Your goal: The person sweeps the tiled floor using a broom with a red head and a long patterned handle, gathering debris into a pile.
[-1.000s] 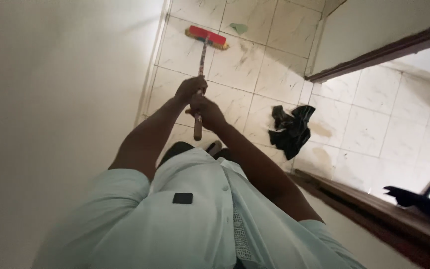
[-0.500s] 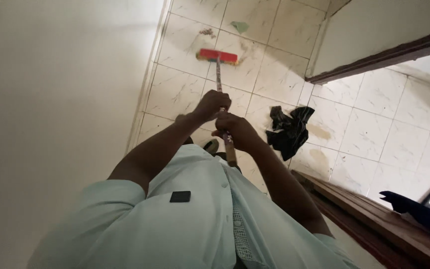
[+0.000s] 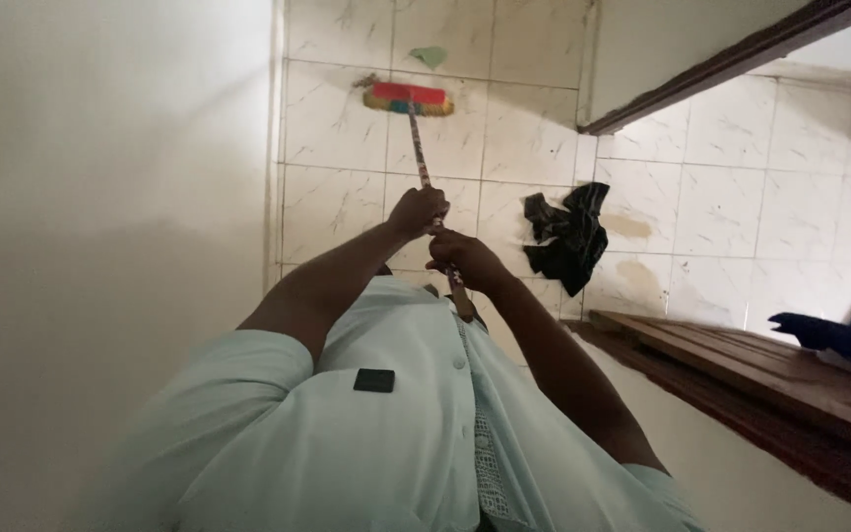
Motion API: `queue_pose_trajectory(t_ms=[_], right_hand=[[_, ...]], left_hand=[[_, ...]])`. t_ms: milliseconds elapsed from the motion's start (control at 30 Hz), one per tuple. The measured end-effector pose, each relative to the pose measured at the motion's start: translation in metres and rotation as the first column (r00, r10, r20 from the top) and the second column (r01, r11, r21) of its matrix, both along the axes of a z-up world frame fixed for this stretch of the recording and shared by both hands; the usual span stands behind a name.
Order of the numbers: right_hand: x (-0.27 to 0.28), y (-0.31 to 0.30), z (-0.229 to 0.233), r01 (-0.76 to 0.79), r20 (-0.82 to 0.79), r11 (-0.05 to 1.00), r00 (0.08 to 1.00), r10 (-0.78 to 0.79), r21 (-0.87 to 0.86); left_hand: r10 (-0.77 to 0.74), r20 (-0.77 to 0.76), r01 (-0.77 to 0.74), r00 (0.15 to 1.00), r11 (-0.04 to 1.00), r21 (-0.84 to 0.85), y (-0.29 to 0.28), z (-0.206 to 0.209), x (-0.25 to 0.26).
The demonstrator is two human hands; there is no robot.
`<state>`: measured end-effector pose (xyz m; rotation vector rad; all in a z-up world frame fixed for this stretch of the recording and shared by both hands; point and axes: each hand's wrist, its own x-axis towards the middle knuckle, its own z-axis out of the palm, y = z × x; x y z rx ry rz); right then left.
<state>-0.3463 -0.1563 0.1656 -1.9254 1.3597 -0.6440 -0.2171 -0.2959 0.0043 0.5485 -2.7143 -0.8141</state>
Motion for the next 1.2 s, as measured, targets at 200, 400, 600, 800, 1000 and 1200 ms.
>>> queue_pose_trajectory(t_ms=[200,400,600,800,1000,1200], right_hand=[[0.018,-0.043,0.007,0.086,0.033,0.994,0.996,-0.084,-0.071],[0.015,-0.059,0.088,0.204,0.112,0.977,0.971,-0.21,0.059],[0.0,-0.025,0.144,0.246,0.33,0.858,0.847,-0.417,0.452],[-0.002,0.009,0.168,0.219,0.111,0.954,0.963,-0.245,0.203],[-0.025,0.076,0.103,0.204,-0.095,0.924,0.979,-0.183,0.322],[-0.062,0.133,0.038,0.119,0.013,0.983,0.992,-0.122,0.141]], left_hand=[[-0.036,0.056,0.04,0.998,0.998,-0.056,-0.056,-0.01,0.001],[-0.142,-0.178,0.145,0.974,0.989,0.001,-0.082,0.071,-0.012],[-0.232,-0.304,0.264,0.924,0.962,0.066,-0.051,0.133,-0.025],[-0.28,-0.379,0.336,0.882,0.937,0.09,-0.001,0.152,-0.026],[-0.142,-0.318,0.2,0.937,0.967,0.16,0.073,0.104,-0.037],[-0.185,-0.122,0.184,0.975,0.983,-0.022,0.118,0.058,-0.067]])
